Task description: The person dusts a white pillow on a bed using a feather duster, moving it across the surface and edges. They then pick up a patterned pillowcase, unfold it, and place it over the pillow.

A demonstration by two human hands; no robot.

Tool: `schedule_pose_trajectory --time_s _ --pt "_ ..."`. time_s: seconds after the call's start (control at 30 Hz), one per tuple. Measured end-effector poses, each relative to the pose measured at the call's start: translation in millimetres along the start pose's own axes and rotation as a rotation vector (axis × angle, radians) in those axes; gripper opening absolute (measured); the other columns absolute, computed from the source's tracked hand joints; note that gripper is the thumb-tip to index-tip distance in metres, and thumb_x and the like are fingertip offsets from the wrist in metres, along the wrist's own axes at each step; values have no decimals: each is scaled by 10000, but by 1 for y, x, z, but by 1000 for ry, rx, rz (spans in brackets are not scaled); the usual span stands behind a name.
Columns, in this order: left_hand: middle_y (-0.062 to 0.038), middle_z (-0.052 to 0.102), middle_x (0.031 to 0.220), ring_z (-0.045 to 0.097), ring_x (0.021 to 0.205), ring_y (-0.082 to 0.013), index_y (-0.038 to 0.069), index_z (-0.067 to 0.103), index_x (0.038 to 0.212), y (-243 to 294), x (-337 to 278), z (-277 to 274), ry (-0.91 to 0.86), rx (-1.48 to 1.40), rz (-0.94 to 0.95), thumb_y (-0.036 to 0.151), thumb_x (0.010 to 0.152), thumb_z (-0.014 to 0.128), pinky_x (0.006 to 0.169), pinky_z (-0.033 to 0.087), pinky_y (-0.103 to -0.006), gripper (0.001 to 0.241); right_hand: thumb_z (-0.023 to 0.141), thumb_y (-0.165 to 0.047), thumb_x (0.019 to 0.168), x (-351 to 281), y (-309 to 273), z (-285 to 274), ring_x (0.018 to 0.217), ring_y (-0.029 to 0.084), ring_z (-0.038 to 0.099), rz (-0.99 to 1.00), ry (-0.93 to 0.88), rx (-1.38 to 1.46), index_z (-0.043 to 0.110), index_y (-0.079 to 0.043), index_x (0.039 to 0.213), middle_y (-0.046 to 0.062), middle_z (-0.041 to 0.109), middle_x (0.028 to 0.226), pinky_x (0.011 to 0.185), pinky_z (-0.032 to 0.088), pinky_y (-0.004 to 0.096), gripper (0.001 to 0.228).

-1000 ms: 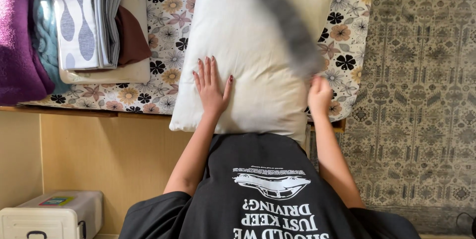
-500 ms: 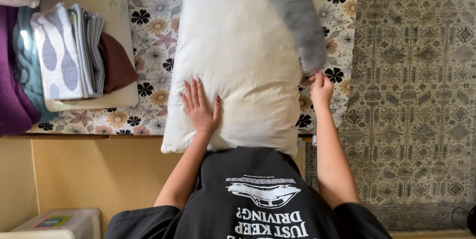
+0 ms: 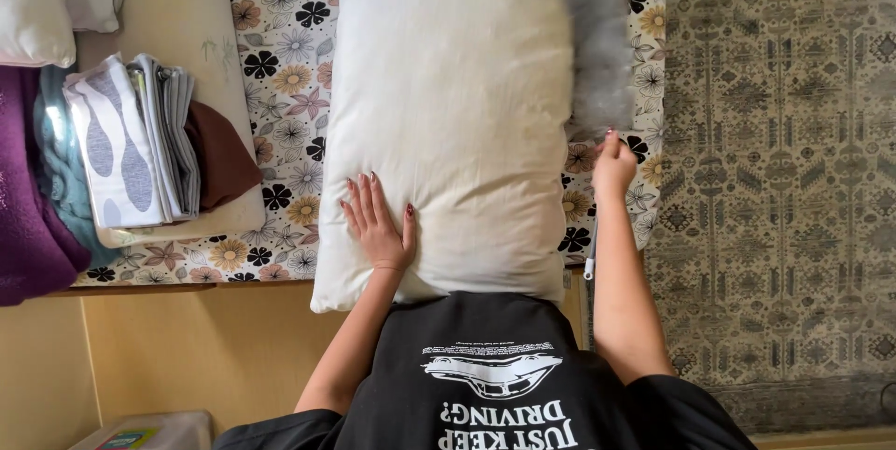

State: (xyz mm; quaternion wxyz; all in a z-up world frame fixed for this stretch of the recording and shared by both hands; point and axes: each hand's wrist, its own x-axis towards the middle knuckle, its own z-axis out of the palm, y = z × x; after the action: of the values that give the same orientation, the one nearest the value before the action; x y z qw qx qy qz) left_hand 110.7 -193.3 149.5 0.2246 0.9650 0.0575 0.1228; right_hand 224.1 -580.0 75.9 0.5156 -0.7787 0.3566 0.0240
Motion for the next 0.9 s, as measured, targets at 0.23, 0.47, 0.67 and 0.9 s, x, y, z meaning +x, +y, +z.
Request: schedule_pose_trajectory --time_s 0.23,0.47,0.67,0.9 --pt "-191 290 1673 174 1587 -397 -6 294 1599 -3 0 5 11 -23 -4 386 1007 526 1290 70 -569 747 531 -323 1084 -13 -19 -8 399 74 354 165 242 386 627 -60 863 -38 473 554 354 235 284 356" --pt "-196 288 1673 169 1586 -401 -13 292 1599 -3 -2 4 8 16 -3 387 1010 520 1291 66 -563 748 549 -333 1112 17 40 -29 482 -5 475 -188 155 -281 689 -86 889 -116 616 691 413 338 196 361" --pt "-196 290 1671 170 1585 -400 -10 291 1598 -3 -3 5 14 1 -11 389 1010 519 1291 68 -558 746 548 -343 1064 -33 -33 -31 450 69 364 64 52 306 630 -61 921 -39 462 582 405 250 276 328" --pt "-186 289 1677 164 1591 -395 -9 293 1600 -1 2 4 26 -2 1 393 1017 528 1297 60 -564 746 586 -273 1096 16 7 -30 495 -1 393 -84 212 -133 745 -76 946 -80 585 683 420 270 195 294"
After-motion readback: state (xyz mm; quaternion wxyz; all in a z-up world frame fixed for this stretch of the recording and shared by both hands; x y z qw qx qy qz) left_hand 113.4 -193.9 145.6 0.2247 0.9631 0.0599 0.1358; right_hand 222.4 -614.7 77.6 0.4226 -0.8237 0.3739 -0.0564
